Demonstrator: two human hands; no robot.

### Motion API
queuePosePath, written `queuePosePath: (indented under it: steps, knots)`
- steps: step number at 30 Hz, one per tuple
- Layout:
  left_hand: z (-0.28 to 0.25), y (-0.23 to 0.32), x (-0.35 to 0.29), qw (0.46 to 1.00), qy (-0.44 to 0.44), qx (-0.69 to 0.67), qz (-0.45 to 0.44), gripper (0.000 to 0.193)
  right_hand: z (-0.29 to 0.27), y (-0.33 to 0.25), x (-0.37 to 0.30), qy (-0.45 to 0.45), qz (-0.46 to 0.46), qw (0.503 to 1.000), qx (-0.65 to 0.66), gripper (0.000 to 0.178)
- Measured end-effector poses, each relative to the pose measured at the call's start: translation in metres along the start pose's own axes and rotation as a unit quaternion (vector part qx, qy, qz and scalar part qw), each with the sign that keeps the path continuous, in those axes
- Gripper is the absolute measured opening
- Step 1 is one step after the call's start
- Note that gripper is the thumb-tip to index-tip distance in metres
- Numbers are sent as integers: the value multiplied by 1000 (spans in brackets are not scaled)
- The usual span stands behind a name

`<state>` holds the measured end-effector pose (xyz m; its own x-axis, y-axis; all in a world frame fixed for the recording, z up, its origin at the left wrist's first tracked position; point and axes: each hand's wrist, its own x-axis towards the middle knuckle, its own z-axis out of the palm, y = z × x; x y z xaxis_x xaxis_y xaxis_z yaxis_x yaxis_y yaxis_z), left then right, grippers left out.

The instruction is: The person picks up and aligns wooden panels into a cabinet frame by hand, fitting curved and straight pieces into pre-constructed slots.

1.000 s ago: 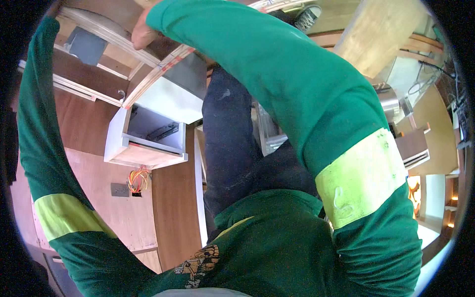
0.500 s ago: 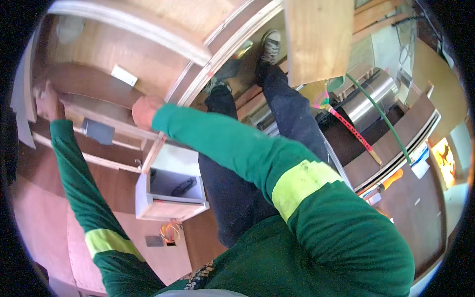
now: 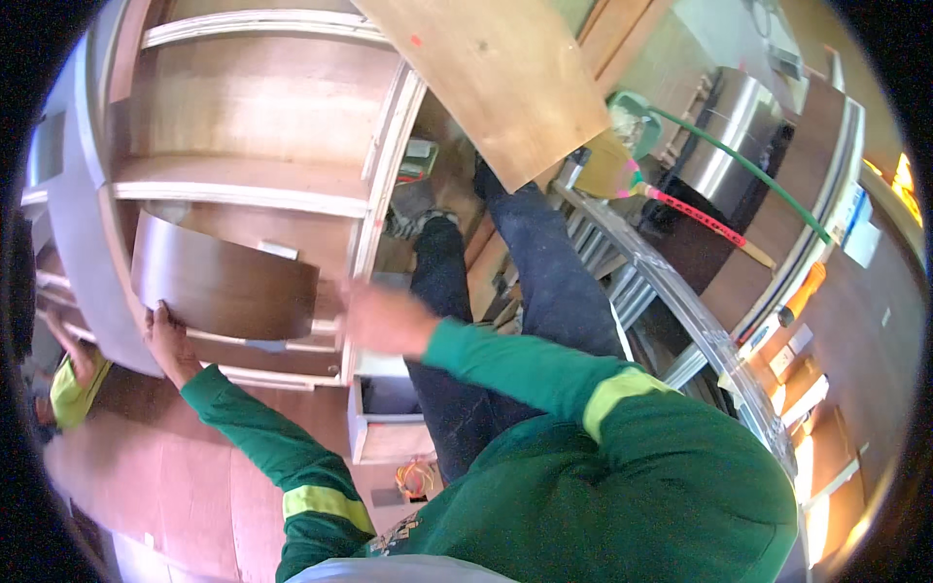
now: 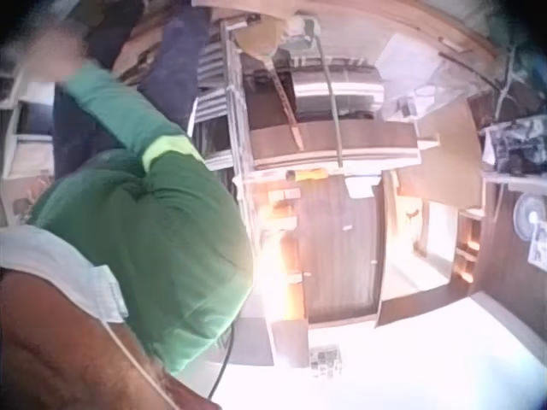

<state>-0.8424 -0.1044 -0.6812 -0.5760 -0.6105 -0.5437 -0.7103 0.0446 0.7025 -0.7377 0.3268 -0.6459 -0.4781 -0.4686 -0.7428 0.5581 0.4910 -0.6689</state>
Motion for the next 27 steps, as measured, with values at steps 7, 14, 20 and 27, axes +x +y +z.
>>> queuePosePath:
  steps: [7, 14, 20, 27]
  knots:
    - [60, 114, -101, 994, -31, 2, 102, 50, -191, 211, -29, 576, 178, 758, 248, 48]
    - [240, 234, -144, 906, -224, 216, 286, 41, -264, 248, -52, 574, 217, 726, 309, 71]
    - [407, 294, -131, 717, -414, 355, 434, 37, -238, 254, -38, 461, 91, 695, 545, 61]
    - [551, 282, -74, 518, -469, 457, 550, 37, -178, 217, -14, 482, 62, 680, 549, 54]
